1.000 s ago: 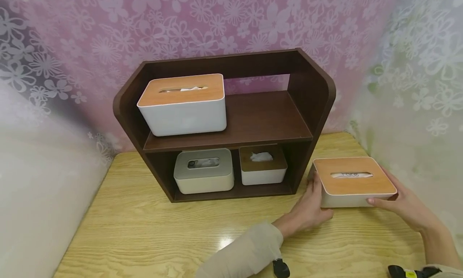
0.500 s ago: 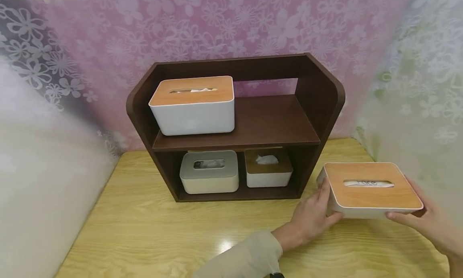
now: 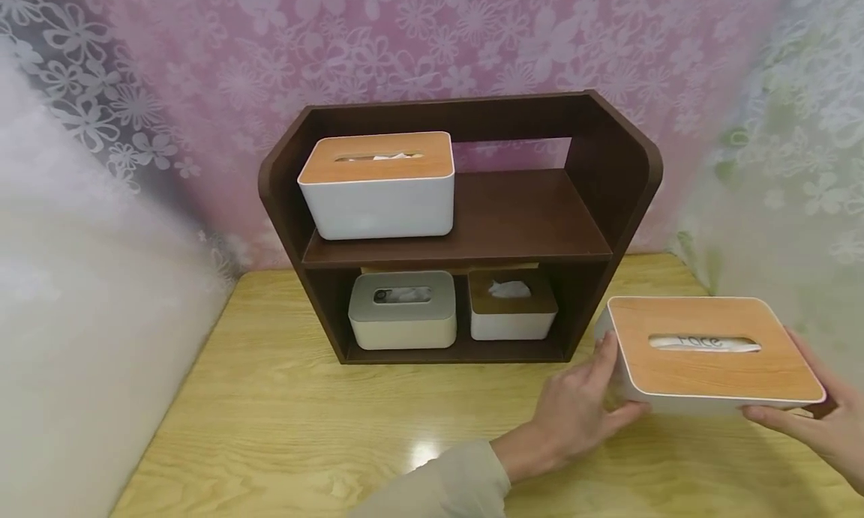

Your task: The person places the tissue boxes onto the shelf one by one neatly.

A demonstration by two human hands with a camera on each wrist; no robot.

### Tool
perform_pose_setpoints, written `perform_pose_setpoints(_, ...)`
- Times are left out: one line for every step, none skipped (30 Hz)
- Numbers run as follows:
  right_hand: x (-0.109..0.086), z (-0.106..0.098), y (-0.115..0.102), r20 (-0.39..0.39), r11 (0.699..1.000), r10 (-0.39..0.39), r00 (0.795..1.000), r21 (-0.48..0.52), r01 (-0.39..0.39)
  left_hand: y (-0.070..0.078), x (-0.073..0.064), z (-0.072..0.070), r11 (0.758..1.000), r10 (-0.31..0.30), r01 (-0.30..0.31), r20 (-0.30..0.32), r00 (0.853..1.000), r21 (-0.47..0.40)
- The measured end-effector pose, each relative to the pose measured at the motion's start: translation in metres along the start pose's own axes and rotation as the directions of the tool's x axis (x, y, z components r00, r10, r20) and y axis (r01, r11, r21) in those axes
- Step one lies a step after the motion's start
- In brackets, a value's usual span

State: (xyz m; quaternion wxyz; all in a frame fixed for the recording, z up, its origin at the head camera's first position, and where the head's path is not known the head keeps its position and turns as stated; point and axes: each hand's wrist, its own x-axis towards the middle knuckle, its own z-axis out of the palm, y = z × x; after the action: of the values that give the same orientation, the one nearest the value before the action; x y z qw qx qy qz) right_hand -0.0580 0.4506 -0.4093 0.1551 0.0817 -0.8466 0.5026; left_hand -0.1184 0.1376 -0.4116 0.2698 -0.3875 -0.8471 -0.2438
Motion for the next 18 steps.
perform_pose_setpoints(0.001,0.003,-0.003,0.0,0.998,-0.009,1.0,0.057,0.009,-0.001,-0.002,-0.003,1.0,0.001,-0.001,-0.007,1.0,0.0)
perform_pose_setpoints(0.002,0.006,-0.006,0.002,0.994,-0.02,1.0,0.111,0.02,-0.003,-0.004,-0.007,1.0,0.006,-0.005,-0.017,1.0,0.006)
perform_pose_setpoints(0.003,0.008,-0.01,0.003,0.987,-0.032,0.999,0.157,0.031,-0.004,-0.006,-0.01,1.0,0.007,-0.007,-0.025,1.0,0.008)
perform_pose_setpoints(0.004,0.01,-0.013,0.001,0.983,-0.042,0.999,0.179,0.041,-0.005,-0.008,-0.013,1.0,0.009,-0.009,-0.034,0.999,0.001)
perform_pose_setpoints(0.005,0.013,-0.016,0.004,0.973,-0.052,0.999,0.225,0.05,-0.007,-0.01,-0.016,1.0,0.01,-0.01,-0.041,0.999,-0.007)
perform_pose_setpoints(0.005,0.016,-0.02,0.004,0.971,-0.06,0.998,0.232,0.058,-0.008,-0.012,-0.019,1.0,0.008,-0.009,-0.05,0.999,-0.019)
perform_pose_setpoints(0.006,0.018,-0.023,0.005,0.977,-0.055,0.998,0.208,0.053,-0.01,-0.014,-0.022,1.0,0.007,-0.008,-0.053,0.999,-0.026)
perform_pose_setpoints(0.006,0.021,-0.026,0.013,0.985,-0.045,0.999,0.165,0.042,-0.011,-0.015,-0.026,1.0,0.006,-0.008,-0.056,0.998,-0.029)
perform_pose_setpoints(0.007,0.023,-0.029,0.023,0.991,-0.027,0.999,0.131,0.024,-0.013,-0.017,-0.03,0.999,0.001,-0.003,-0.055,0.998,-0.041)
perform_pose_setpoints(0.008,0.026,-0.032,0.033,0.997,-0.003,0.999,0.081,0.001,-0.014,-0.018,-0.034,0.998,-0.004,0.001,-0.055,0.999,-0.056)
perform_pose_setpoints(0.009,0.028,-0.034,0.046,0.999,0.023,0.999,0.023,-0.024,-0.016,-0.019,-0.038,0.998,-0.006,0.003,-0.055,0.998,-0.058)
perform_pose_setpoints(0.01,0.03,-0.037,0.059,0.998,0.048,0.997,-0.031,-0.046,-0.018,-0.02,-0.041,0.998,-0.009,0.006,-0.057,0.998,-0.065)
perform_pose_setpoints(0.011,0.032,-0.039,0.072,0.994,0.075,0.995,-0.083,-0.069,-0.02,-0.021,-0.045,0.997,-0.012,0.008,-0.06,0.998,-0.071)
perform_pose_setpoints(0.012,0.035,-0.042,0.089,0.99,0.095,0.992,-0.11,-0.085,-0.022,-0.023,-0.047,0.997,-0.013,0.008,-0.065,0.998,-0.073)
perform_pose_setpoints(0.013,0.037,-0.044,0.097,0.989,0.098,0.991,-0.123,-0.086,-0.023,-0.025,-0.05,0.996,-0.015,0.009,-0.071,0.997,-0.086)
perform_pose_setpoints(0.014,0.039,-0.047,0.105,0.987,0.099,0.99,-0.139,-0.084,-0.025,-0.027,-0.053,0.996,-0.017,0.01,-0.076,0.997,-0.093)
perform_pose_setpoints(0.014,0.042,-0.05,0.109,0.986,0.102,0.989,-0.144,-0.086,-0.026,-0.029,-0.055,0.995,-0.016,0.008,-0.082,0.996,-0.098)
perform_pose_setpoints(0.015,0.044,-0.053,0.113,0.987,0.097,0.989,-0.143,-0.08,-0.027,-0.031,-0.058,0.994,-0.018,0.009,-0.086,0.996,-0.111)
